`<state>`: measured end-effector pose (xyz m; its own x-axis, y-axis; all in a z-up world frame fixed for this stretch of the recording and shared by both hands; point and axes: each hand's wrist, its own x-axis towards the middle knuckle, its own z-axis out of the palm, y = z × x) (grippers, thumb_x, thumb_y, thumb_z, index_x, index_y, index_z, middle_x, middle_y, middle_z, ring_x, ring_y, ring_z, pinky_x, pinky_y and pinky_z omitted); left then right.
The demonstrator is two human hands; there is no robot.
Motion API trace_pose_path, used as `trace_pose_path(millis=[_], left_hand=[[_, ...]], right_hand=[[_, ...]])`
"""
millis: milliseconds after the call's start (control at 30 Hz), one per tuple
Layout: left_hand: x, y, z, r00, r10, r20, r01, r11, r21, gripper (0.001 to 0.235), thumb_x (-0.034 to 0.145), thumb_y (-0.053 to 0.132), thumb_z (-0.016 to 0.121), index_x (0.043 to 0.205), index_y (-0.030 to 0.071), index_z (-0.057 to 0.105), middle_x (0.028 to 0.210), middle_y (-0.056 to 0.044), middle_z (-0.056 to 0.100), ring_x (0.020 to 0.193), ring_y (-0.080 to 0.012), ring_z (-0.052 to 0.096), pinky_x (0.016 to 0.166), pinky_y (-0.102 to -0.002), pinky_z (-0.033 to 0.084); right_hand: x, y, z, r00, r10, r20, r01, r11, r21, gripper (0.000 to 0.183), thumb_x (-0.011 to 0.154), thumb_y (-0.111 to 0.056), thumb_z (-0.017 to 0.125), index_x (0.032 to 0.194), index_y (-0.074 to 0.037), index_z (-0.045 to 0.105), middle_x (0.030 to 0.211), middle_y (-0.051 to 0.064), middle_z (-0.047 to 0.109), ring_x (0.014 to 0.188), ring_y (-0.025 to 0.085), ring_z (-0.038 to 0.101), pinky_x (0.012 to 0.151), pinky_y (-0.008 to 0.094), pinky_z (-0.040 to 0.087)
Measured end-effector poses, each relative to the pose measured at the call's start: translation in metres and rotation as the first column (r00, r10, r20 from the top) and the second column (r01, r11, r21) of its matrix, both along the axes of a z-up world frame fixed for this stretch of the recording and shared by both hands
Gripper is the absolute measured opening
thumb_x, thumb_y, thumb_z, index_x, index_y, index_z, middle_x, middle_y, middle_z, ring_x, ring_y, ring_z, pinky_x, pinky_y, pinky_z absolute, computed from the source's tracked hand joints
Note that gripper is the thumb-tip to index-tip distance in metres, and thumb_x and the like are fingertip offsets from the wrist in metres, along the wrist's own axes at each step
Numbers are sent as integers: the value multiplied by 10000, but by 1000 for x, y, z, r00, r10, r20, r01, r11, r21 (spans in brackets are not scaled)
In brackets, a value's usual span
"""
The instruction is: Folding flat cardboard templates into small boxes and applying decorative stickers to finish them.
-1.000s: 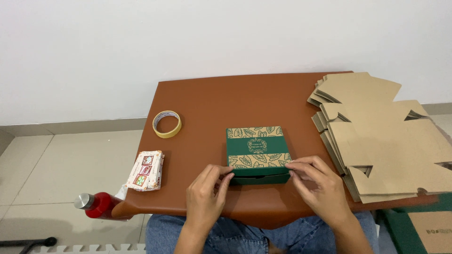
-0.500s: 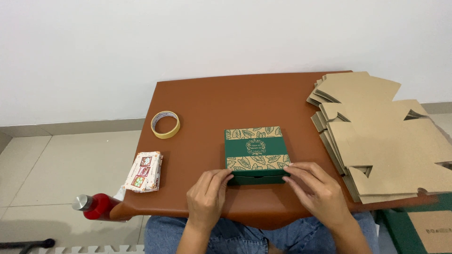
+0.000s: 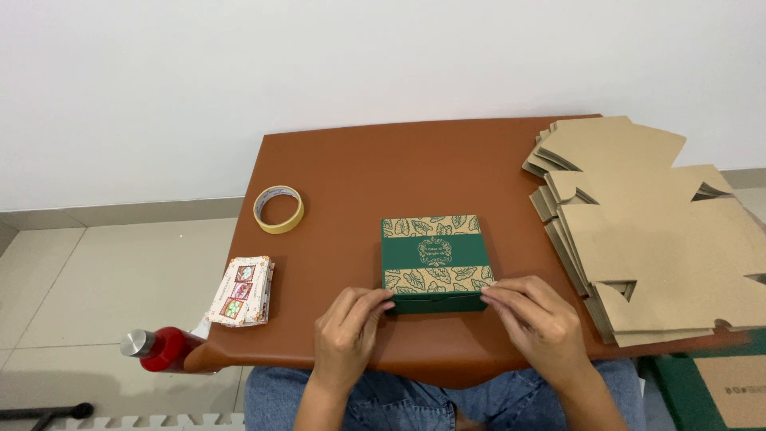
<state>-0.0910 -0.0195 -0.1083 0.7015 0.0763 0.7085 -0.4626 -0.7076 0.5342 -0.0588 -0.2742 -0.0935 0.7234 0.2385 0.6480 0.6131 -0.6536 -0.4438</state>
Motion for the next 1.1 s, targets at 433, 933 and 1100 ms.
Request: trace_pose_path(millis=[433,933,1100], left_hand=[[-3,0,27,999,37,-30,-34,995,93,105,786,12,739,870,71,719,928,8,714,718,-124,677,615,-264,553],[-3,26,-13,940,280,-195,-222,936,273,308,854,193,688,1146,96,693,1143,-23,662,924,-224,634,845,-373,509],[-6,26,-7,972,141,-188,-119,985,126,155,853,154,681,990,87,712,1004,-50,667,889,-253,635,834,-386,513]], right_hand=[[9,5,2,998,-58,-23,55,992,-117,239,723,24,765,936,-83,783,962,-4,745,658,90,675,524,231,533],[175,128,12,987,148,57,-128,957,-260,67,819,-9,725,879,-38,731,854,63,683,615,230,661,606,347,593],[227,189,19,991,131,-22,-132,959,-251,71,837,12,694,852,-41,738,858,51,665,700,235,657,697,358,578]])
